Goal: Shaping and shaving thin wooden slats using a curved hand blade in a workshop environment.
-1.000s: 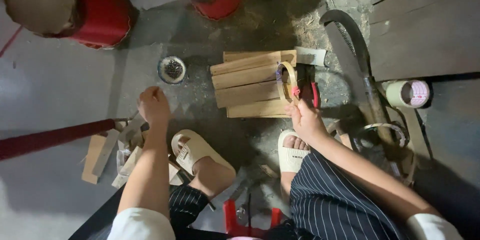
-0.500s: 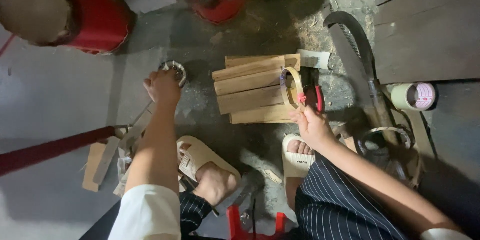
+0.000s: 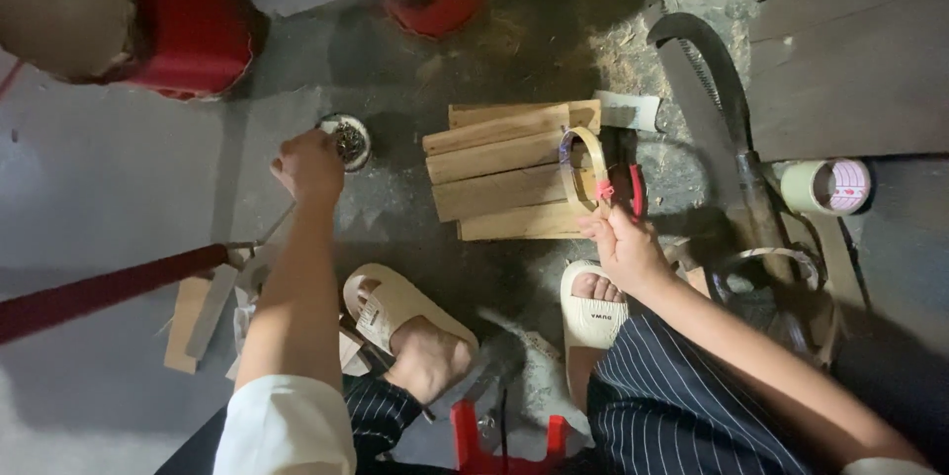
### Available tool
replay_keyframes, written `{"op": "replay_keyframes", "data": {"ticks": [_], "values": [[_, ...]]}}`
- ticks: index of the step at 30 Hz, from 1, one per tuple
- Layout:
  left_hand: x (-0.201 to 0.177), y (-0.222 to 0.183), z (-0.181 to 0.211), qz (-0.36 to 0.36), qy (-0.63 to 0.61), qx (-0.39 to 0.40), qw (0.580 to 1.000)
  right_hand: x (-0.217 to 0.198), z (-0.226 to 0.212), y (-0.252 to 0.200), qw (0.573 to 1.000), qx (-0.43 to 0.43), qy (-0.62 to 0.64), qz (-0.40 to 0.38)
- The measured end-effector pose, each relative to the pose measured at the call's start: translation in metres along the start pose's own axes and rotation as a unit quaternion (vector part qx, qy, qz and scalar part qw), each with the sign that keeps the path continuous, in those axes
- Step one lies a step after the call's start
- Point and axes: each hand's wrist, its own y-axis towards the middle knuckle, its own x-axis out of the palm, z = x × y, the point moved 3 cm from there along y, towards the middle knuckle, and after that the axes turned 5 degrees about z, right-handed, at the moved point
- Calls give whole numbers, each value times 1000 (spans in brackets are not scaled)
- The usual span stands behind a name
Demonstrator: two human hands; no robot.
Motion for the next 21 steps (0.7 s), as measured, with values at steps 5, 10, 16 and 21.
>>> {"op": "replay_keyframes", "data": {"ticks": [5,10,16,21], "values": [[-24,-14,-4,-22,-129,-52,990,-3,-12,0,999,-26,-43,1],[-14,-6,-19,-23,-163,-88,982,-7,-16,7,1000,-19,-13,-3],[-30,-14,-2,7,-106,-15,994,-9,-13,10,1000,-1,17,-17],[18,6,0,184,22,159,970,-10,-14,9,1000,-4,25,-17]]}}
